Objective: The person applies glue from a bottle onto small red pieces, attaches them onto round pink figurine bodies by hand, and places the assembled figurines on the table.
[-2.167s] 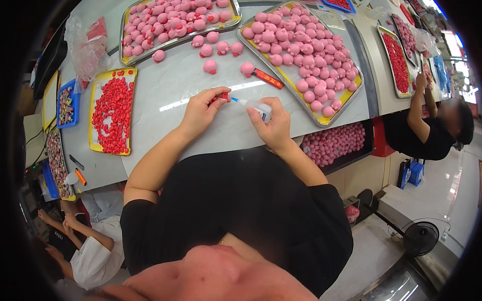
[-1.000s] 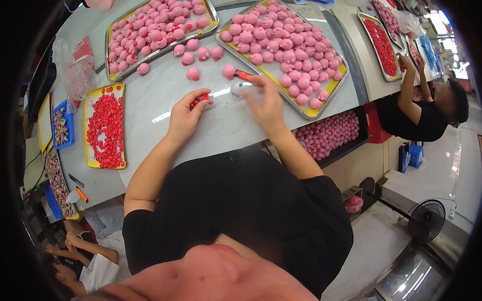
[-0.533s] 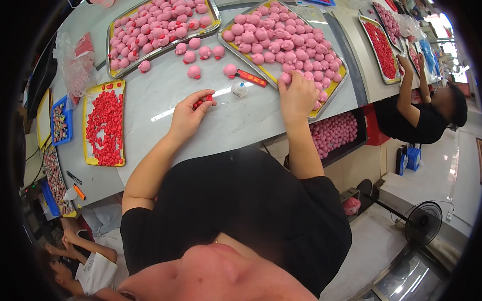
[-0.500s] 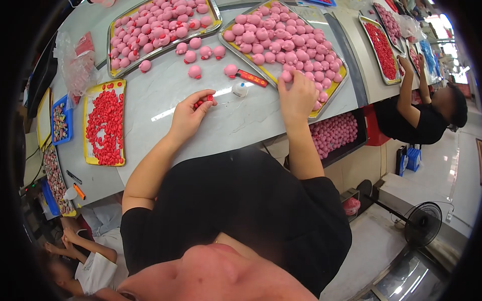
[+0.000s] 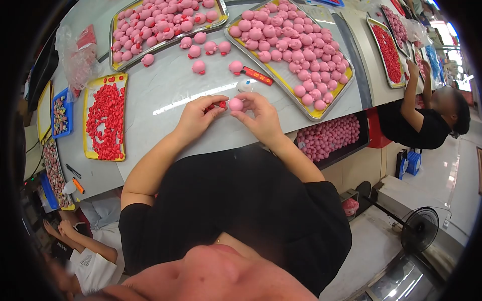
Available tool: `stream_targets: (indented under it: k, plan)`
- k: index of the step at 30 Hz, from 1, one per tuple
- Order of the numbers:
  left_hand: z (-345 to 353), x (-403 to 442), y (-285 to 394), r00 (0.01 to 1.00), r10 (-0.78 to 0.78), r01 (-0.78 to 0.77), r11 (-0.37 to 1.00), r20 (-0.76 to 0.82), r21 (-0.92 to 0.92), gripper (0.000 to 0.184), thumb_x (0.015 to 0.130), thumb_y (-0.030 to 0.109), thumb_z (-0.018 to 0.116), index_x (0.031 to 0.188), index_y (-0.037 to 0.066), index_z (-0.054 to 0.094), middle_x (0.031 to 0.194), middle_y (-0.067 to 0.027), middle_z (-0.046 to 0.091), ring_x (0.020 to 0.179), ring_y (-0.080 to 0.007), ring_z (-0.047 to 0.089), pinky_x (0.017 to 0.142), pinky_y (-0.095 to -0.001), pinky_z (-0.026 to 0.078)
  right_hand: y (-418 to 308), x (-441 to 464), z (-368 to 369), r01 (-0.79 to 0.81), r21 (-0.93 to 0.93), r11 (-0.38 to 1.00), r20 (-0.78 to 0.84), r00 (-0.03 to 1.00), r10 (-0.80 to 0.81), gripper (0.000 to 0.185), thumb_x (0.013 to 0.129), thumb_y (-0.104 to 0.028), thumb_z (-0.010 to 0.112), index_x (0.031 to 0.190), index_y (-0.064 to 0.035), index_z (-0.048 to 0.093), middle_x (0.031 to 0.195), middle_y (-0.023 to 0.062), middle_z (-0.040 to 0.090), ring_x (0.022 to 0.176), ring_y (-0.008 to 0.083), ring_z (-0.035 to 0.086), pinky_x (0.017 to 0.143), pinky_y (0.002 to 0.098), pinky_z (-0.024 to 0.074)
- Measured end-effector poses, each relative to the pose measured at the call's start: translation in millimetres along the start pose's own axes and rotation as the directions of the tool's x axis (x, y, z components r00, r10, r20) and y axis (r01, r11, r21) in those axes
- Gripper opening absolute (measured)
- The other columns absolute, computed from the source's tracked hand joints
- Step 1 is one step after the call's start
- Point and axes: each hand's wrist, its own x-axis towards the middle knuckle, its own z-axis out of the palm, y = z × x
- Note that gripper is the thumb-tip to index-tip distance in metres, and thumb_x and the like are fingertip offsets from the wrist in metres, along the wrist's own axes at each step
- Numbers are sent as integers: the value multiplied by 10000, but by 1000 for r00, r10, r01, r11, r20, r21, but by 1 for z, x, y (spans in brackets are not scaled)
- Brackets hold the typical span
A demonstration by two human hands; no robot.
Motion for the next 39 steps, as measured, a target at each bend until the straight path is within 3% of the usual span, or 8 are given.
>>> stream_targets:
  k: [2, 12, 14, 15, 20, 24, 30, 39]
  plan:
    - [-1, 1, 0, 1000, 28, -28, 999, 2, 25, 258, 826, 71, 630, 1082, 34, 622, 954, -131, 654, 837, -253, 630, 755, -321, 490, 0, 1, 6, 89, -12, 996, -66, 994, -90, 352, 761, -38, 727, 1071, 4, 566, 1005, 82, 605, 881, 147, 611, 765, 274, 494]
    - [-1, -1, -8, 983, 177, -182, 974, 46, 138, 300, 791, 64, 653, 1086, 32, 610, 947, -144, 661, 858, -303, 634, 761, -348, 500, -5, 0, 0, 88, -217, 972, 132, 989, -60, 380, 804, -15, 685, 1140, 48, 519, 1087, 105, 570, 964, 155, 581, 845, 278, 486]
    - [-2, -3, -2, 995, 82, -84, 995, 48, 55, 301, 794, 45, 653, 1089, 37, 596, 913, -127, 663, 824, -258, 640, 740, -325, 502, -5, -3, 2, -163, 114, 980, 90, 984, 153, 316, 804, 2, 669, 1099, 17, 558, 1037, 92, 612, 940, 143, 602, 812, 276, 494]
    - [-3, -3, 1, 998, -12, 13, 1000, 59, -27, 304, 797, 25, 653, 1092, 42, 582, 880, -110, 664, 790, -214, 647, 720, -301, 504, -5, -3, 2, -163, 114, 980, 90, 984, 153, 316, 804, 2, 669, 1099, 17, 558, 1037, 92, 612, 940, 143, 602, 812, 276, 494]
    - [-5, -3, 2, 994, 58, -63, 996, 90, 58, 266, 792, 13, 657, 1036, 33, 551, 864, -112, 663, 785, -201, 655, 713, -288, 508, -3, -7, 2, -216, 206, 954, 128, 973, 193, 322, 831, 33, 617, 1138, 41, 523, 1072, 100, 598, 981, 157, 590, 860, 283, 482]
    - [-3, -4, 3, 988, 110, -131, 970, 112, 205, 250, 785, 3, 657, 1010, 27, 549, 849, -113, 659, 775, -195, 655, 699, -288, 511, 3, -10, 5, -218, 241, 946, 121, 973, 194, 309, 838, 44, 599, 1138, 43, 522, 1072, 100, 597, 989, 160, 588, 857, 285, 483]
    - [-1, -4, 2, 984, 179, -179, 978, 4, 106, 249, 772, 30, 676, 1000, 27, 575, 859, -105, 652, 753, -213, 646, 676, -304, 516, 3, -10, 6, -155, 289, 945, 107, 986, 130, 314, 830, 55, 610, 1132, 35, 525, 1124, 108, 576, 1027, 172, 575, 881, 300, 483]
    - [-7, -3, 5, 957, 282, -291, 939, 74, 184, 227, 766, 100, 684, 971, 23, 626, 910, -104, 652, 827, -261, 630, 725, -328, 505, 8, -11, 6, 10, 422, 907, 117, 991, -65, 341, 836, 54, 611, 1158, 12, 505, 1257, 143, 490, 1134, 205, 518, 974, 328, 441]
